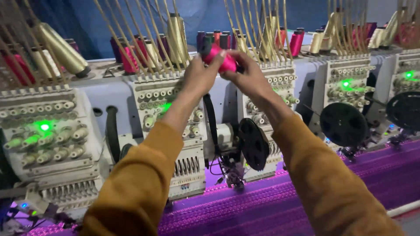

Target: Replacing a thread cone on an industrial embroidery machine and adjusting the thread and fabric on the machine heads.

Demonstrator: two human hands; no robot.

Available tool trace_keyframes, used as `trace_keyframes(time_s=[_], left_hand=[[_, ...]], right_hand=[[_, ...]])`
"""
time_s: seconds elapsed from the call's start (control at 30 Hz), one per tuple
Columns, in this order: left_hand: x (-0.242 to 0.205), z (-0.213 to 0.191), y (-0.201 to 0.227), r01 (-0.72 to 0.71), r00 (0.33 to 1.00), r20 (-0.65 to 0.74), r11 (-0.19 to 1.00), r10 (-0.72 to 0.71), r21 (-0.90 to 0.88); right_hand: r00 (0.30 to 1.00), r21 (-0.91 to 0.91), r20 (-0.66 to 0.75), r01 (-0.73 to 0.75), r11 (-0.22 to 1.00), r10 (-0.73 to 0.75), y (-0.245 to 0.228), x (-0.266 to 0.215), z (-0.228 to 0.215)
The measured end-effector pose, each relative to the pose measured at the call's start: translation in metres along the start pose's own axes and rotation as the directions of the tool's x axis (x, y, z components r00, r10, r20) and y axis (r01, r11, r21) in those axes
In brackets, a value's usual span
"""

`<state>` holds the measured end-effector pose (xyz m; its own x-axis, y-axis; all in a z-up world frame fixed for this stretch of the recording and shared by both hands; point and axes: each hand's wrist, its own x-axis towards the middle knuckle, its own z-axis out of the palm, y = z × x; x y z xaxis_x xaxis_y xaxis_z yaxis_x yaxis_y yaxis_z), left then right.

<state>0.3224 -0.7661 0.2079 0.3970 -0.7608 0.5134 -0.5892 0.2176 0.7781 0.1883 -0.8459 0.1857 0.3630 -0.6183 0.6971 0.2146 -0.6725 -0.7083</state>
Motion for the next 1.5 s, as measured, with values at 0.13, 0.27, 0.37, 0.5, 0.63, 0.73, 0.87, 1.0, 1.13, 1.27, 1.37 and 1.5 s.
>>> trace_keyframes(time_s=[0.13,0.27,0.37,0.5,0.63,0.73,0.87,1.0,1.13,1.27,1.37,1.5], left_hand=[[0.056,0.011,0.002,0.116,0.992,-0.038,0.993,-0.118,-0.034],[0.112,0.036,-0.035,-0.013,0.954,-0.292,0.984,0.065,0.176],[0.136,0.042,-0.051,-0.066,0.926,-0.351,0.975,0.139,0.213],[0.148,0.048,-0.063,0.041,0.946,-0.317,0.951,0.061,0.307],[0.138,0.049,-0.051,0.030,0.958,-0.283,0.971,0.040,0.239],[0.136,0.049,-0.043,0.069,0.985,-0.165,0.993,-0.053,0.096],[0.134,0.046,-0.042,0.129,0.981,-0.171,0.969,-0.093,0.209],[0.142,0.046,-0.044,0.150,0.970,-0.218,0.969,-0.106,0.195],[0.153,0.049,-0.059,0.092,0.972,-0.230,0.981,-0.051,0.173],[0.152,0.053,-0.050,0.143,0.920,-0.381,0.983,-0.089,0.116],[0.170,0.064,-0.056,0.165,0.900,-0.421,0.983,-0.114,0.086],[0.190,0.080,-0.065,0.205,0.906,-0.395,0.974,-0.151,0.099]], right_hand=[[0.975,-0.110,0.084,-0.196,0.974,0.205,0.001,0.056,0.022],[0.987,-0.324,0.041,-0.132,0.937,0.154,0.064,0.107,0.030],[0.987,-0.599,-0.010,-0.132,0.790,0.158,0.127,0.153,0.033],[0.942,-0.853,0.018,-0.161,0.496,0.336,0.157,0.177,0.041],[0.860,-0.728,-0.115,-0.413,0.547,0.497,0.149,0.178,0.046],[0.865,-0.773,-0.137,-0.399,0.493,0.483,0.164,0.194,0.042],[0.855,-0.763,-0.146,-0.418,0.493,0.498,0.156,0.189,0.039],[0.894,-0.765,-0.068,-0.331,0.552,0.443,0.120,0.169,0.041],[0.981,-0.771,-0.042,-0.152,0.619,0.190,0.138,0.187,0.031],[0.967,-0.725,-0.003,0.173,0.667,-0.254,0.109,0.162,0.024],[0.944,-0.636,0.006,0.258,0.727,-0.330,0.066,0.135,0.021],[0.937,-0.531,-0.092,0.239,0.813,-0.336,0.048,0.126,0.007]])
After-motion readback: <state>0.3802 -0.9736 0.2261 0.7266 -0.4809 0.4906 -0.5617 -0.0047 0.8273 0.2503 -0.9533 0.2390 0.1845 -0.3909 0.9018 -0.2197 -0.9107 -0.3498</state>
